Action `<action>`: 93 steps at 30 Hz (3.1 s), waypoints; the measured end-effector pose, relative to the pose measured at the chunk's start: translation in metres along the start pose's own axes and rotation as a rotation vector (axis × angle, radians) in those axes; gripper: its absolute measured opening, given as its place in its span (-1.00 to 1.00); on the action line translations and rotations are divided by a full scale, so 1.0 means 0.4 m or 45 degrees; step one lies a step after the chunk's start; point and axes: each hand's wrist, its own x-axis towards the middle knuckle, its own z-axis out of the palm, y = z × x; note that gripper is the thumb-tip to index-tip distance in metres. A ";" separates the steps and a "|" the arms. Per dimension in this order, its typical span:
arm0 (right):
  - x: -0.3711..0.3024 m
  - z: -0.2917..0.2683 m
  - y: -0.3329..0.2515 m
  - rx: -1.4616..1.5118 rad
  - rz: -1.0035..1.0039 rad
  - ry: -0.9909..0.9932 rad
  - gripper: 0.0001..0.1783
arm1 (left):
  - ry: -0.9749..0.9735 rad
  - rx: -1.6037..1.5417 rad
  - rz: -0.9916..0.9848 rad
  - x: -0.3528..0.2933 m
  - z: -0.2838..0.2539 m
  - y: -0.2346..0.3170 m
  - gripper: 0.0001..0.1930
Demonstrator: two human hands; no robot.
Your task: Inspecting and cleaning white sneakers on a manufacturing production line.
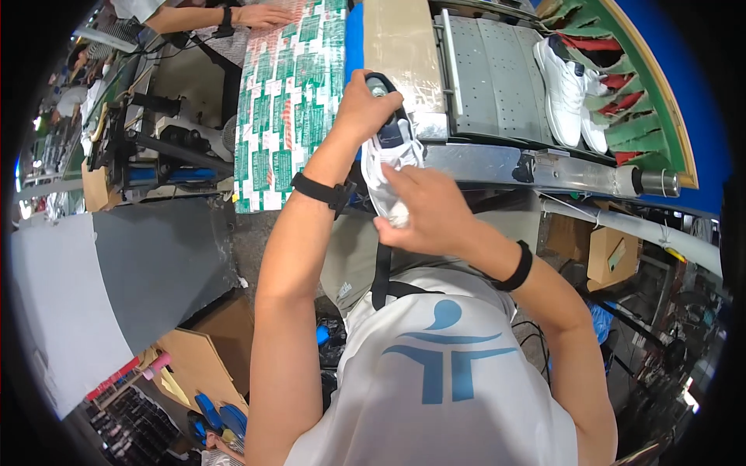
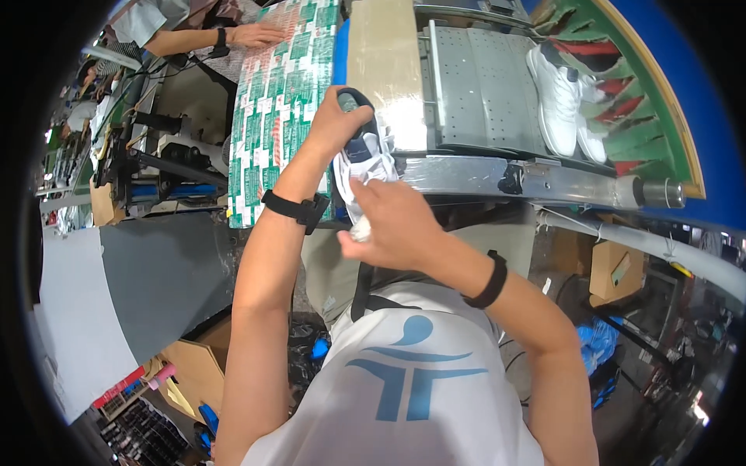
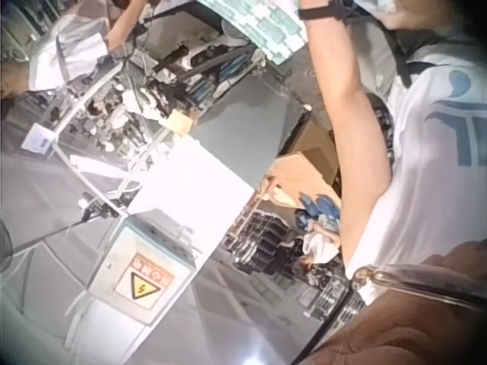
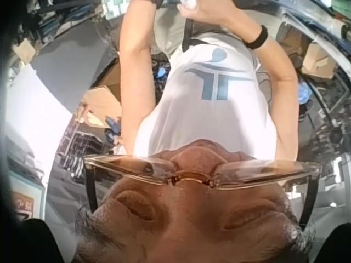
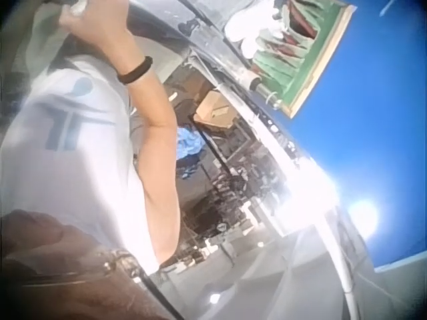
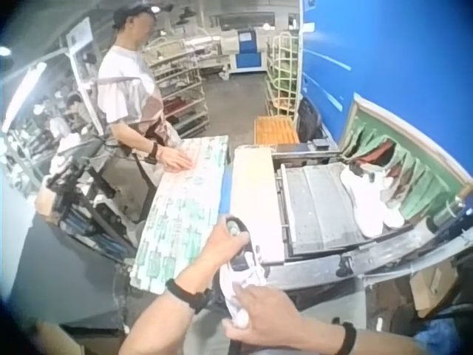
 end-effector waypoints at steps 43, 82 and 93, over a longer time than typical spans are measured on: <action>-0.114 -0.064 0.398 -0.317 0.179 0.335 -0.53 | 0.108 0.809 0.270 0.723 -0.468 -0.363 0.02; -0.350 -0.147 0.159 0.522 0.503 0.447 -0.26 | 0.482 0.252 0.111 -0.274 0.005 -0.108 -0.18; -0.139 -0.065 0.087 0.463 0.472 0.197 -0.11 | 0.058 -0.021 0.323 -0.269 -0.056 -0.071 -0.36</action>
